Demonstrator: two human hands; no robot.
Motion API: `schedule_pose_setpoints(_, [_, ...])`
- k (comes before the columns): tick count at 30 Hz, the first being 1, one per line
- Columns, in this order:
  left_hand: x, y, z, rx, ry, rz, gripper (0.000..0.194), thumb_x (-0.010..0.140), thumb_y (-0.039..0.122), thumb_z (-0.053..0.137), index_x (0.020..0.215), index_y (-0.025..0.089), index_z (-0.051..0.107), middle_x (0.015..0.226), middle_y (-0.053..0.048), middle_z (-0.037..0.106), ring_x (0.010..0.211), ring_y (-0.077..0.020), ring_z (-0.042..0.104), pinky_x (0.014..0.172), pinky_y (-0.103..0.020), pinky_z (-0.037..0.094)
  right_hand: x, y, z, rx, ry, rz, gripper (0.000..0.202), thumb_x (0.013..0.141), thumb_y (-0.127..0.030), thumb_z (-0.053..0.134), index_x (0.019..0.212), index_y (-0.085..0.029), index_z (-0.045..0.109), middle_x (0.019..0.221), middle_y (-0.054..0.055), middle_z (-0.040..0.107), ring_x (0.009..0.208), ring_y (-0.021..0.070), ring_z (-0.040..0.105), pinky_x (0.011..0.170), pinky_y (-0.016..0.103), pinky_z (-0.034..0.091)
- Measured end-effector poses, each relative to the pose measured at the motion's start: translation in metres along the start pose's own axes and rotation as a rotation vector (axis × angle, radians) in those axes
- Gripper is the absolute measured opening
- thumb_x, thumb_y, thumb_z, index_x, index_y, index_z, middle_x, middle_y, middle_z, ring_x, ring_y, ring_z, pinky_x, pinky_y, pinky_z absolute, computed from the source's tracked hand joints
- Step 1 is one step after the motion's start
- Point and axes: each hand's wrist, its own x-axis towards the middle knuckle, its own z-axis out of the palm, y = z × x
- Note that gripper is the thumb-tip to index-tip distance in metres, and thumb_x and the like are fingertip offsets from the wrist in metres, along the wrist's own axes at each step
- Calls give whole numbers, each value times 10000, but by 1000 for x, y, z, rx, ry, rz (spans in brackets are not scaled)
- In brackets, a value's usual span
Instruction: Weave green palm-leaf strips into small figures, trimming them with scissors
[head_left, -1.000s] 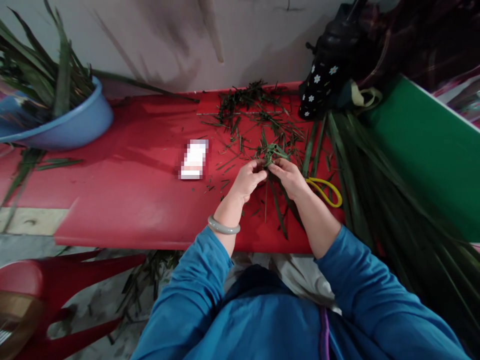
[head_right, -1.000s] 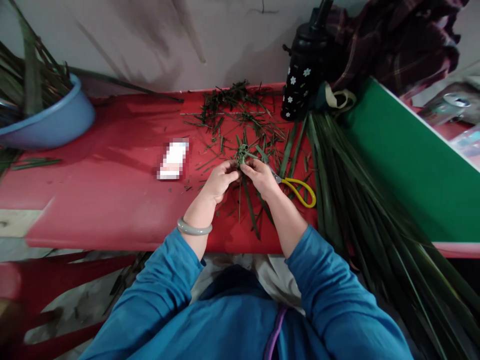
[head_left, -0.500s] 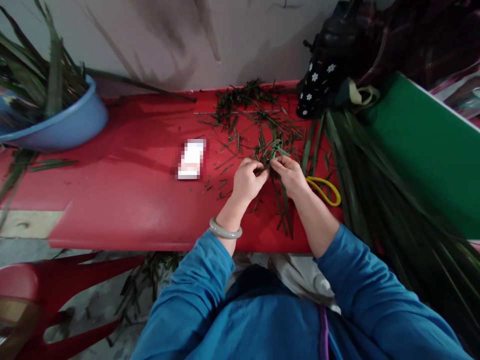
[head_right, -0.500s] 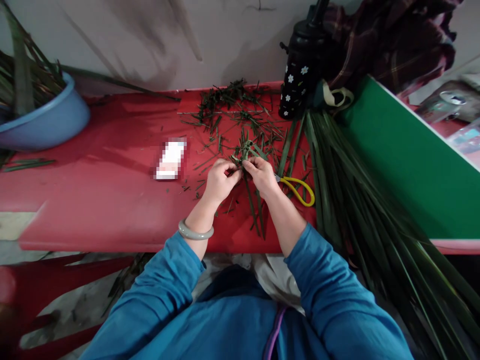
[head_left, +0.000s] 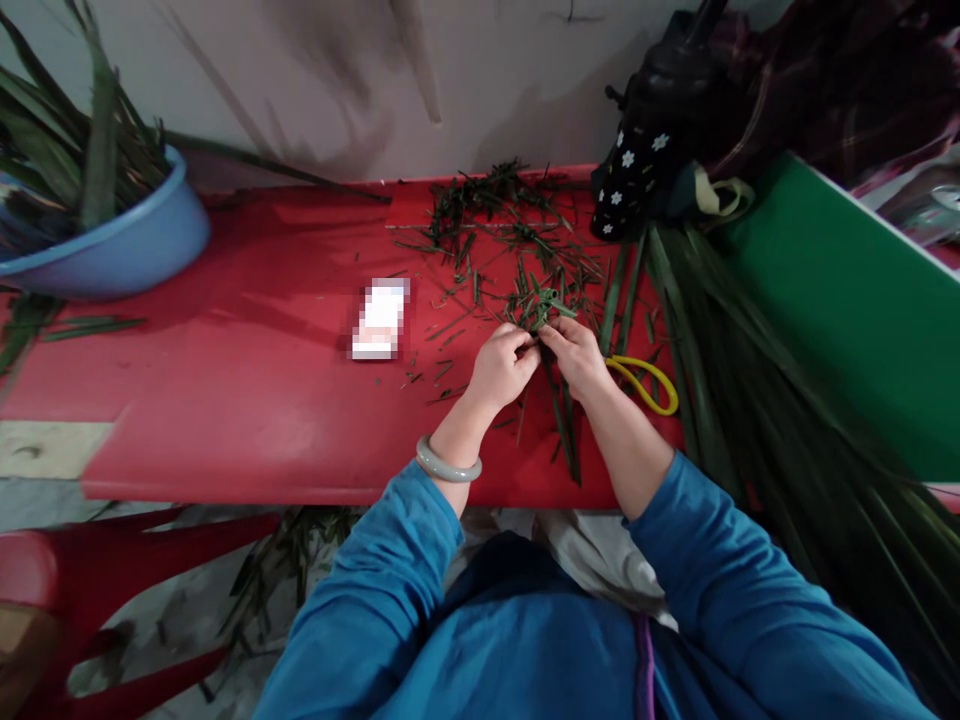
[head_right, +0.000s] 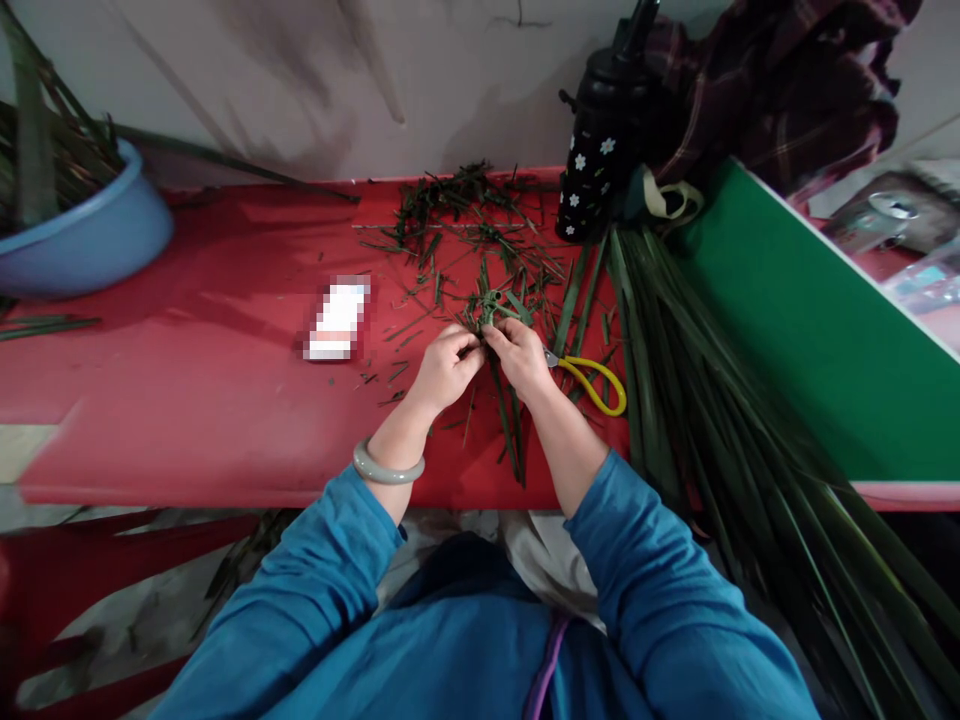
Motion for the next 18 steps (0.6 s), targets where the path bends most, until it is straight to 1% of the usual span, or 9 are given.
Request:
schedule_pose_setpoints(7, [-1, 1, 1, 7, -42, -12, 188, 676, 84, 482, 526, 181, 426, 635, 2, 412, 604, -108, 416, 594, -237, 348, -2, 0, 1, 9, 49, -11, 264, 655, -419, 532, 590, -190, 418, 551, -54, 331, 537, 76, 319, 518, 229, 257])
schedule_pose_setpoints(15, [0, -1, 1, 75, -74, 31, 190, 674, 62, 457, 537, 179, 396, 658, 1, 415, 651, -110, 427, 638, -237, 364, -1, 2, 2, 66, 67, 0, 270, 638, -405, 570, 574, -186, 427, 536, -60, 341, 536, 72, 319, 526, 229, 255])
schedule_pose_setpoints(18, [-1, -1, 2, 86, -80, 19, 189, 691, 77, 461, 542, 175, 397, 650, 8, 419, 645, -102, 432, 637, -228, 370, -1, 0, 2, 109, 84, 8, 278, 617, -408, 586, 561, -183, 433, 521, -64, 340, 531, 68, 311, 518, 229, 246])
